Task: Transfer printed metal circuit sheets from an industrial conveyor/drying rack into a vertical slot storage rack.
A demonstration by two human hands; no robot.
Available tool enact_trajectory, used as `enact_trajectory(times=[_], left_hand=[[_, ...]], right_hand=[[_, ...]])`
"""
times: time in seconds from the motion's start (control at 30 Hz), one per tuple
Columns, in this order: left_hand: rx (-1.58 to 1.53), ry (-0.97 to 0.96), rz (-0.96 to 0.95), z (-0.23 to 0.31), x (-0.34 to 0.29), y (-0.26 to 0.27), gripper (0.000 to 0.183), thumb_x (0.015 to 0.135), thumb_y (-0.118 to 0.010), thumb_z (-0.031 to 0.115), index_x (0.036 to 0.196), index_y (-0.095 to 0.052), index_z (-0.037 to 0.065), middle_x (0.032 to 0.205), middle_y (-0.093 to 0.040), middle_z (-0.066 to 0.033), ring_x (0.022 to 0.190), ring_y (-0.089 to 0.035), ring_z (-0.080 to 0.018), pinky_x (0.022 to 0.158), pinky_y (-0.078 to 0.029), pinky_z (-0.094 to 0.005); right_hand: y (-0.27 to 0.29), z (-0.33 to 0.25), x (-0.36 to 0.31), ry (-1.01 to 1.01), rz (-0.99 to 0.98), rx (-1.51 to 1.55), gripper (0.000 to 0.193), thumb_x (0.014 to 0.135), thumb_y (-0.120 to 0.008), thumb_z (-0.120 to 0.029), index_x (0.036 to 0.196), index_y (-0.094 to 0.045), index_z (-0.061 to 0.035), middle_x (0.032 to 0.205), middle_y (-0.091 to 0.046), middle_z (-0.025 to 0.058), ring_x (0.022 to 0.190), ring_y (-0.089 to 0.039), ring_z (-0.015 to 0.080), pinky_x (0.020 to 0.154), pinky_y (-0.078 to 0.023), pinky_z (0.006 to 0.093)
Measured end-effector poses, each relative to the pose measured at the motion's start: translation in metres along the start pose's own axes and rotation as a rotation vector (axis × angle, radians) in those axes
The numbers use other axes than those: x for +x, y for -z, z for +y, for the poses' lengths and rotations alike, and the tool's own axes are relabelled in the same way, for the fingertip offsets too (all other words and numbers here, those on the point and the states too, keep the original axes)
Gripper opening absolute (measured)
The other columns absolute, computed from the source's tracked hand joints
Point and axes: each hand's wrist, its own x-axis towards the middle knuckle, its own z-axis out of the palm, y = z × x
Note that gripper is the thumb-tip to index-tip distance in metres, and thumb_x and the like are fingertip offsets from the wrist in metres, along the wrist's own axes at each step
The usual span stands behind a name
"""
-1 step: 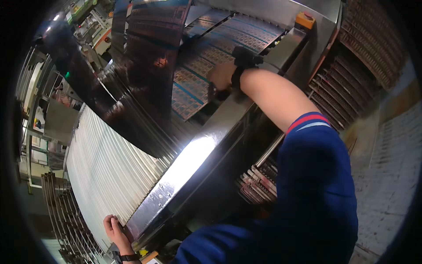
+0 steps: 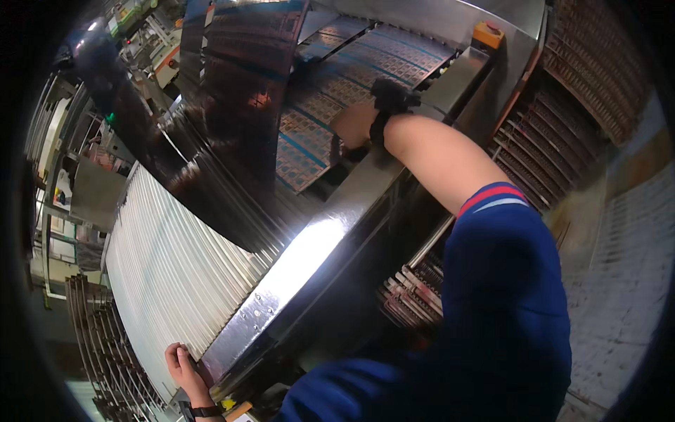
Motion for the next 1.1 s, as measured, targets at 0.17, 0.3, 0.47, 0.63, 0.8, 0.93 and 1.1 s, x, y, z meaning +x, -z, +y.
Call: enact_trajectory(times=[0.17,0.3,0.47,0.63,0.8,0.93,1.1], left_hand=[[-0.01,-0.025,0.012,-0.004,-0.001,0.001,0.02,0.101,-0.052,0.019,0.108,-0.056,0.001,0.094,-0.055,-0.0022,0.086,-0.051,-0.0108,0.08,-0.042,-0.0251],[-0.133,0.011,-0.012,0.015,-0.004,-0.003,0.02,0.101,-0.053,0.019,0.108,-0.056,0.001,0.095,-0.056,-0.0025,0.087,-0.051,-0.0108,0.081,-0.042,-0.0251],[-0.049,0.025,0.011,0.005,-0.001,0.0,0.021,0.101,-0.053,0.019,0.109,-0.057,0.001,0.097,-0.056,-0.0026,0.088,-0.051,-0.0109,0.081,-0.042,-0.0255],[-0.055,0.027,0.03,0.001,-0.001,-0.001,0.021,0.1,-0.053,0.019,0.109,-0.056,0.001,0.097,-0.056,-0.0025,0.088,-0.051,-0.0109,0.08,-0.042,-0.0256],[-0.065,0.033,0.002,0.004,0.0,-0.002,0.02,0.099,-0.053,0.019,0.108,-0.056,0.001,0.097,-0.055,-0.0022,0.088,-0.05,-0.0111,0.081,-0.042,-0.0256],[-0.071,0.016,0.015,0.001,-0.001,-0.001,0.019,0.099,-0.053,0.018,0.107,-0.056,0.001,0.096,-0.055,-0.0023,0.087,-0.049,-0.0113,0.081,-0.041,-0.0255],[-0.077,0.0,-0.002,-0.001,-0.001,0.001,0.018,0.097,-0.053,0.012,0.108,-0.056,-0.002,0.101,-0.056,-0.0048,0.089,-0.049,-0.0126,0.08,-0.041,-0.0254]], right_hand=[[0.011,0.022,-0.002,-0.121,0.126,0.164,0.045,0.079,-0.065,-0.027,0.118,-0.062,-0.0056,0.108,-0.067,0.0207,0.107,-0.063,0.038,0.09,-0.05,0.0485],[0.018,0.063,-0.007,-0.23,0.148,0.037,0.047,0.076,-0.069,-0.033,0.115,-0.063,-0.0065,0.109,-0.067,0.0193,0.107,-0.063,0.0372,0.09,-0.051,0.0481],[0.003,0.087,0.0,-0.319,0.037,-0.129,0.047,0.071,-0.074,-0.036,0.108,-0.065,-0.008,0.108,-0.068,0.0174,0.104,-0.065,0.0357,0.087,-0.053,0.0471],[-0.01,0.082,0.011,-0.193,0.039,-0.126,0.058,0.065,-0.08,-0.031,0.117,-0.062,-0.0127,0.105,-0.068,0.0147,0.101,-0.066,0.036,0.084,-0.055,0.0472],[-0.018,0.068,0.026,-0.079,-0.065,-0.333,0.087,0.061,-0.082,-0.037,0.136,-0.05,-0.0068,0.1,-0.067,0.0176,0.092,-0.067,0.0354,0.078,-0.055,0.047],[0.0,0.043,0.012,-0.031,-0.049,-0.421,0.081,0.065,-0.08,-0.039,0.132,-0.052,-0.0028,0.088,-0.068,0.0182,0.087,-0.068,0.036,0.075,-0.054,0.0473],[0.0,0.038,0.009,0.071,-0.062,-0.324,0.051,0.075,-0.071,-0.03,0.117,-0.059,-0.0031,0.087,-0.069,0.0186,0.087,-0.068,0.0377,0.074,-0.054,0.0487]])
